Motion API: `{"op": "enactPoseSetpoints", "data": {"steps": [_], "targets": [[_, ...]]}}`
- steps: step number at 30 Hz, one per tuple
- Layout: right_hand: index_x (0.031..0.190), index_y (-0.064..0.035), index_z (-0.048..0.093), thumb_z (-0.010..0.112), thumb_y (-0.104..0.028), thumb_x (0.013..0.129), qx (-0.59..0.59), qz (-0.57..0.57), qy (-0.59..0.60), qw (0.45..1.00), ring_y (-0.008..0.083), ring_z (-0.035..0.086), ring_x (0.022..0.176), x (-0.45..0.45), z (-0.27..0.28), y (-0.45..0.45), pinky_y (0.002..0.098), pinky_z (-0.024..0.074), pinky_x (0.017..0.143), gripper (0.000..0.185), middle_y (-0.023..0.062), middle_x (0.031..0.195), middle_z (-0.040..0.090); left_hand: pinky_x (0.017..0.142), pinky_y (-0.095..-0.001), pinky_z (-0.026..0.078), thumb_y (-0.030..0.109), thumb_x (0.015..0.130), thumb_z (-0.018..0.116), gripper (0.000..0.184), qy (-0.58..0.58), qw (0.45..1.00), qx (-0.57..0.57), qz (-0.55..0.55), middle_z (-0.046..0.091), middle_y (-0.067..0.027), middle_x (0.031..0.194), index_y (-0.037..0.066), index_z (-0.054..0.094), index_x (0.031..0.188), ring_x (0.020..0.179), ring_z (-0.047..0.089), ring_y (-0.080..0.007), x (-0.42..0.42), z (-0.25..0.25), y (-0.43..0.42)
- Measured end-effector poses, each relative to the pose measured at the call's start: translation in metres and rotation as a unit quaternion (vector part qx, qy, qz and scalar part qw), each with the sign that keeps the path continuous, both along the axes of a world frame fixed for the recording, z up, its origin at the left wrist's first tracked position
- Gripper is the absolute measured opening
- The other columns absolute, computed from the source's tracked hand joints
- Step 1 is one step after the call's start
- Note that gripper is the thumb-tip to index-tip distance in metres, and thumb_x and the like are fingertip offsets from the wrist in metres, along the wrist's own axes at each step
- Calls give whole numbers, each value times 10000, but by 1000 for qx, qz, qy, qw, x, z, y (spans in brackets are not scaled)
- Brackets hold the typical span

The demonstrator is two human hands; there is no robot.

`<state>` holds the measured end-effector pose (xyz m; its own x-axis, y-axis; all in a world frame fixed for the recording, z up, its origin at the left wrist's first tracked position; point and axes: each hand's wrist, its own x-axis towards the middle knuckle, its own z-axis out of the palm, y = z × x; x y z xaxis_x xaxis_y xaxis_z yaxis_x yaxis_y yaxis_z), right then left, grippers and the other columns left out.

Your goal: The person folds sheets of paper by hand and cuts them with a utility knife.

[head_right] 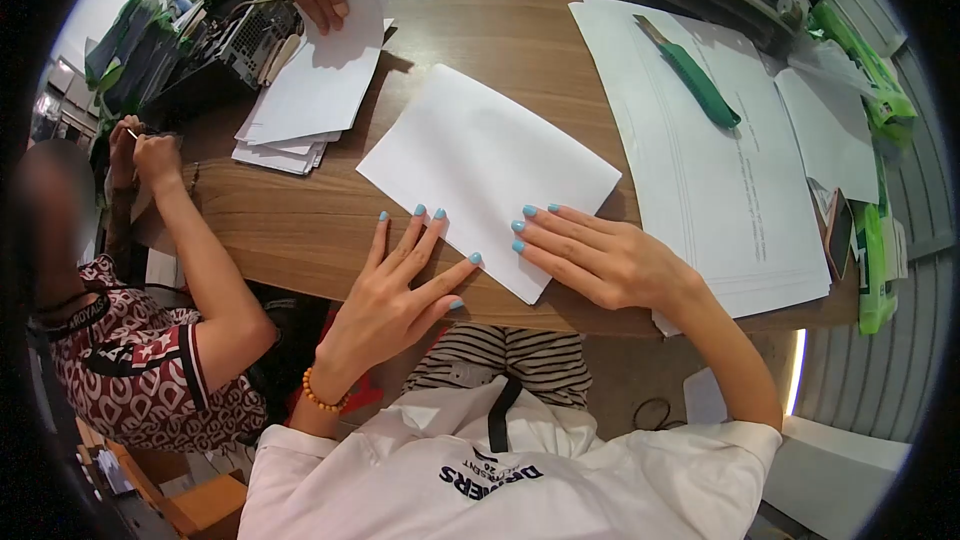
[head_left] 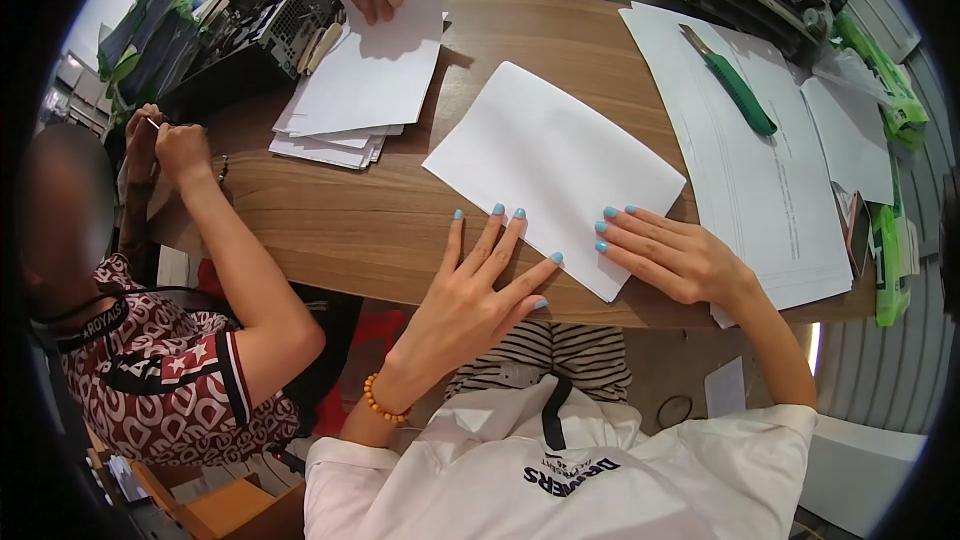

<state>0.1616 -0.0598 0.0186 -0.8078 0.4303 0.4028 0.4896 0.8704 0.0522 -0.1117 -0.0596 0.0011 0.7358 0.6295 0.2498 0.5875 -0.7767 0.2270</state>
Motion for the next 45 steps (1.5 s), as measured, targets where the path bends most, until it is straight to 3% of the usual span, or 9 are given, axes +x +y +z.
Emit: {"op": "enactPoseSetpoints", "data": {"steps": [16, 18, 19, 21, 28, 33, 39, 41, 45], "targets": [[1126, -9, 563, 542, -73, 806, -10, -22, -64, 998, 263, 531, 1143, -2, 1, -6, 392, 449, 982, 327, 132, 1208, 559, 1037, -561, 255, 263, 861, 555, 396, 25, 1000, 7, -7, 371, -168, 1392, 232, 543, 1255, 1281, 356, -349, 0, 2, 0], [1208, 28, 484, 528, -104, 835, -137, -58, -126, 981, 289, 475, 1195, -4, 19, -12, 395, 384, 1031, 398, 186, 1260, 494, 1033, -563, 259, 252, 862, 554, 396, 27, 1000, 1, -7, 373, -172, 1388, 219, 542, 1256, 1280, 355, -354, 1, 5, 1], [1208, 28, 484, 528, -104, 835, -136, -58, -127, 981, 289, 475, 1195, -7, 24, -13, 395, 384, 1031, 398, 186, 1260, 494, 1033, -563, 259, 252, 862, 554, 396, 26, 1000, 2, -7, 373, -172, 1388, 219, 542, 1256, 1280, 355, -354, 1, 5, 1], [1268, 53, 404, 514, -147, 870, -264, -56, -43, 962, 311, 408, 1244, -13, 32, -12, 411, 316, 1068, 459, 214, 1314, 425, 1022, -576, 265, 246, 860, 556, 398, 26, 1000, -2, -9, 375, -180, 1381, 205, 540, 1256, 1278, 353, -361, 1, 5, 1], [1284, 76, 367, 451, -178, 922, -195, -128, 4, 972, 316, 344, 1284, -25, -4, 47, 392, 265, 1084, 450, 221, 1355, 378, 1020, -605, 232, 254, 870, 547, 388, 20, 1000, -13, -16, 367, -202, 1379, 196, 539, 1253, 1285, 333, -385, -1, 2, 1], [1246, 68, 422, 425, -187, 933, -155, -143, 13, 978, 314, 353, 1280, -38, -12, 90, 379, 269, 1082, 403, 222, 1317, 429, 1003, -640, 216, 230, 863, 553, 404, 4, 999, -30, -24, 352, -220, 1383, 168, 531, 1262, 1284, 319, -410, -1, 1, 2], [1223, 24, 481, 381, -214, 934, -62, -204, 4, 977, 303, 373, 1272, -61, -18, 130, 469, 275, 1061, 387, 146, 1296, 484, 999, -635, 227, 213, 857, 555, 413, 9, 999, -30, -27, 355, -235, 1372, 158, 526, 1266, 1282, 318, -415, -1, 2, 1], [1295, -30, 439, 331, -220, 950, -123, -234, -52, 963, 277, 297, 1324, -69, -10, 133, 509, 201, 1083, 409, 94, 1363, 427, 1002, -623, 237, 221, 860, 549, 422, 16, 999, -28, -18, 364, -244, 1359, 153, 515, 1275, 1276, 325, -418, 0, 1, 0], [1299, -45, 444, 319, -222, 947, -109, -259, -25, 960, 270, 272, 1336, -89, -25, 156, 535, 194, 1075, 413, 85, 1370, 421, 997, -604, 264, 241, 870, 538, 420, 26, 999, -6, -22, 388, -242, 1338, 158, 509, 1281, 1251, 363, -409, 0, 3, 1]]}}
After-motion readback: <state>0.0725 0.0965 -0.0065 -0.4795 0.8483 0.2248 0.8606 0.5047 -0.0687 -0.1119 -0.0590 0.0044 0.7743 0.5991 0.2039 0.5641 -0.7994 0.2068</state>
